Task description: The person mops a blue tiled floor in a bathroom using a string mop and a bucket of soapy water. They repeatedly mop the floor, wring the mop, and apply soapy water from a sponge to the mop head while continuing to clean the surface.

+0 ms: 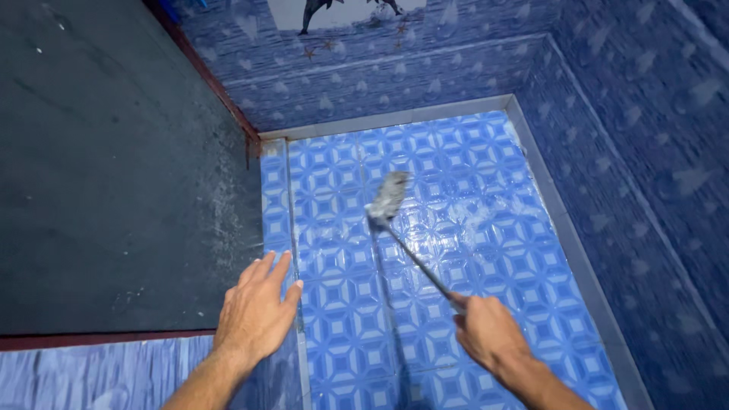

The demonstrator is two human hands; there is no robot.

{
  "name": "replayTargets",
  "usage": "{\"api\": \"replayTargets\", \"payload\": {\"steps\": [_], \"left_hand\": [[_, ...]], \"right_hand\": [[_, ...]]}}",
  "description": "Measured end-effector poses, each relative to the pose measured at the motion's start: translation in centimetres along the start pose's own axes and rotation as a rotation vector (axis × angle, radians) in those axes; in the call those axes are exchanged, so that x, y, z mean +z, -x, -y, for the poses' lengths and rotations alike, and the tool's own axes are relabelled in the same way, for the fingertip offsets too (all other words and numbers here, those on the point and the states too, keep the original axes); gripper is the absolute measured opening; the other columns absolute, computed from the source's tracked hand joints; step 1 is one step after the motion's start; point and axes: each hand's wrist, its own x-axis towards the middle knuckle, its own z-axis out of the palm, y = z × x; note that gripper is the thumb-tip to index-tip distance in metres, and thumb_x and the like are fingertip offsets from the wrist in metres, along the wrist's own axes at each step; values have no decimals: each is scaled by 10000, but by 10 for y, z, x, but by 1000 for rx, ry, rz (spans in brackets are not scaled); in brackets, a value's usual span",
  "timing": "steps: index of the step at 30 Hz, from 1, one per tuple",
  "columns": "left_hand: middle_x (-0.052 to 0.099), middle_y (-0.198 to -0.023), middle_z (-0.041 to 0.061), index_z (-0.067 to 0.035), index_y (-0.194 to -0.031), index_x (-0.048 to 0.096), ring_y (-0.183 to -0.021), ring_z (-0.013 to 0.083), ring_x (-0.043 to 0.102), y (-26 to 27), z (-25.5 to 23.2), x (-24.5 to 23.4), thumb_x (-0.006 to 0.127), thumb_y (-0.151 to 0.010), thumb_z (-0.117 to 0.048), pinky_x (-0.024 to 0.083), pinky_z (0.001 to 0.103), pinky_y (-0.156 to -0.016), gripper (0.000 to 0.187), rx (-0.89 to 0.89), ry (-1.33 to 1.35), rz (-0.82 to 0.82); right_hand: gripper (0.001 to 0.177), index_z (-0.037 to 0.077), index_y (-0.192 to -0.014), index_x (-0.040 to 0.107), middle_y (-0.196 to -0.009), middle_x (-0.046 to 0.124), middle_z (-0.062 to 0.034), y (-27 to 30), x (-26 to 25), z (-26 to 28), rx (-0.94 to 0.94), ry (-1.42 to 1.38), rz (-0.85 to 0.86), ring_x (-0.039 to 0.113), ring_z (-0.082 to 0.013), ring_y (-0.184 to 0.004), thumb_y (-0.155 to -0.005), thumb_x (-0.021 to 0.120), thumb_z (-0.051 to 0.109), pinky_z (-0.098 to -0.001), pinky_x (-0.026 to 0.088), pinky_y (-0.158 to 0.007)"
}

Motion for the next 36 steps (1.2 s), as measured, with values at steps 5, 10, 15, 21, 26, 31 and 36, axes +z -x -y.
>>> {"api": "replayTargets", "payload": {"steps": [5, 10, 15, 21, 26, 31, 36], "left_hand": [[387, -1574, 156, -42, -1476, 430, -1465, 325, 346, 12, 12, 11, 543, -935, -391, 368, 496, -1125, 654, -43, -12, 10], [395, -1567, 176, -4, -1472, 422, -1464, 327, 352, 23, 25, 21, 546, -934, -383, 367, 482, -1139, 669, -16, -26, 11], [401, -1564, 177, -2, -1473, 418, -1467, 329, 349, 30, 14, 25, 547, -937, -385, 365, 480, -1139, 671, 5, -30, 12], [416, -1563, 147, -26, -1465, 429, -1464, 307, 361, 34, -20, 35, 550, -930, -370, 370, 490, -1136, 647, 35, -7, 22], [409, -1561, 139, -41, -1514, 421, -1444, 314, 369, 35, -54, 45, 553, -922, -354, 375, 497, -1117, 682, 72, -9, 41], [432, -1543, 149, -19, -1475, 426, -1436, 325, 388, 29, -82, 52, 558, -926, -352, 379, 482, -1127, 655, 166, -11, 29], [430, -1544, 147, -16, -1474, 425, -1426, 324, 394, 22, -99, 52, 553, -921, -336, 371, 480, -1127, 651, 203, 4, 40]], "right_hand": [[343, 152, -1225, 706, -856, 719, -232, 18, 7, 42, -171, 71, 54, 711, -422, -849, -893, 621, 161, -524, 575, -808], [333, 154, -1232, 692, -827, 709, -214, 40, 8, 30, -300, 175, 153, 706, -403, -818, -927, 559, 147, -531, 566, -760], [390, 235, -1303, 670, -837, 728, -158, 51, 0, -41, -220, 385, 144, 722, -363, -816, -949, 515, 178, -517, 571, -763], [340, 315, -1290, 656, -916, 758, -120, 67, -12, -115, 31, 406, 18, 740, -332, -901, -985, 513, 268, -505, 580, -824], [445, 373, -1381, 635, -1039, 785, -125, 80, -40, -147, 303, 238, -15, 746, -345, -1033, -954, 562, 266, -494, 593, -913], [509, 395, -1445, 616, -1164, 779, -167, 81, -46, -191, 547, 116, -101, 723, -394, -1151, -953, 591, 270, -508, 584, -1000], [546, 370, -1487, 588, -1260, 748, -206, 78, -39, -245, 739, -53, -152, 686, -433, -1224, -944, 636, 355, -525, 558, -1043]]}}
